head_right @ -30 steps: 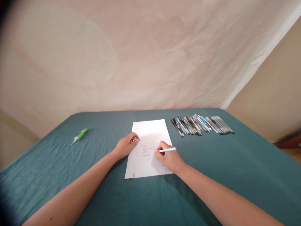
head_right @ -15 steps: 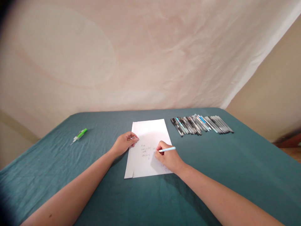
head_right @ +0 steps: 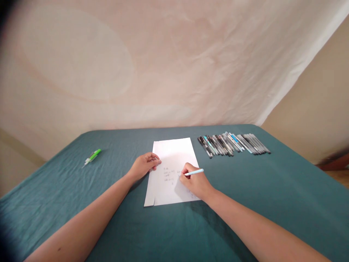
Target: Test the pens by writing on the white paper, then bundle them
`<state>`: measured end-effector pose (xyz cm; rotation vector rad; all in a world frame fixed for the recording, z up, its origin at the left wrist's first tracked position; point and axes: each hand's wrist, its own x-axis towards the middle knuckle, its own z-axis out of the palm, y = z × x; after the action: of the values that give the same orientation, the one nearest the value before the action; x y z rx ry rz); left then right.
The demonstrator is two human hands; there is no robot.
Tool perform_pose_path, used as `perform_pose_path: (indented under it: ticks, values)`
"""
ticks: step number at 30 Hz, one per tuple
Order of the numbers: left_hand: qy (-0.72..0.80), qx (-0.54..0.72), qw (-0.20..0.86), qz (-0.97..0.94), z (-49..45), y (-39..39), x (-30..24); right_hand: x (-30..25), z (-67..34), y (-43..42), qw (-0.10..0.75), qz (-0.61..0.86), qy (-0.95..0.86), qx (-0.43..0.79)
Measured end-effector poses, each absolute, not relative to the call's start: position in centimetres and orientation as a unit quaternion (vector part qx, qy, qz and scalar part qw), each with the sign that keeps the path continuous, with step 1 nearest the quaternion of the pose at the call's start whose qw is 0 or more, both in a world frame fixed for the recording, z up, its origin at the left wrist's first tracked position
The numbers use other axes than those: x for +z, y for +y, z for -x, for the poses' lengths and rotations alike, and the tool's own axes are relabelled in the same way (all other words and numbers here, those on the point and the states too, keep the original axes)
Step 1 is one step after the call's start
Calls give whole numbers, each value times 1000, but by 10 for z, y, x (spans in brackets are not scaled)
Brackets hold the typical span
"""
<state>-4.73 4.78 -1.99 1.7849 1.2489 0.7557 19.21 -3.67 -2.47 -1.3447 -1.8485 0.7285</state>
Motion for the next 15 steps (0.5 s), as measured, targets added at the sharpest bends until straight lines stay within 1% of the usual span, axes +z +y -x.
perform_pose_path:
  ticks: [5,15]
  values:
    - [490,302,395,-716,46,47,-18,-24,-191,-37,370,521,-715,284]
    - [480,314,409,-709,46,46,-19,-25,-192,-36,372,525,-713,278]
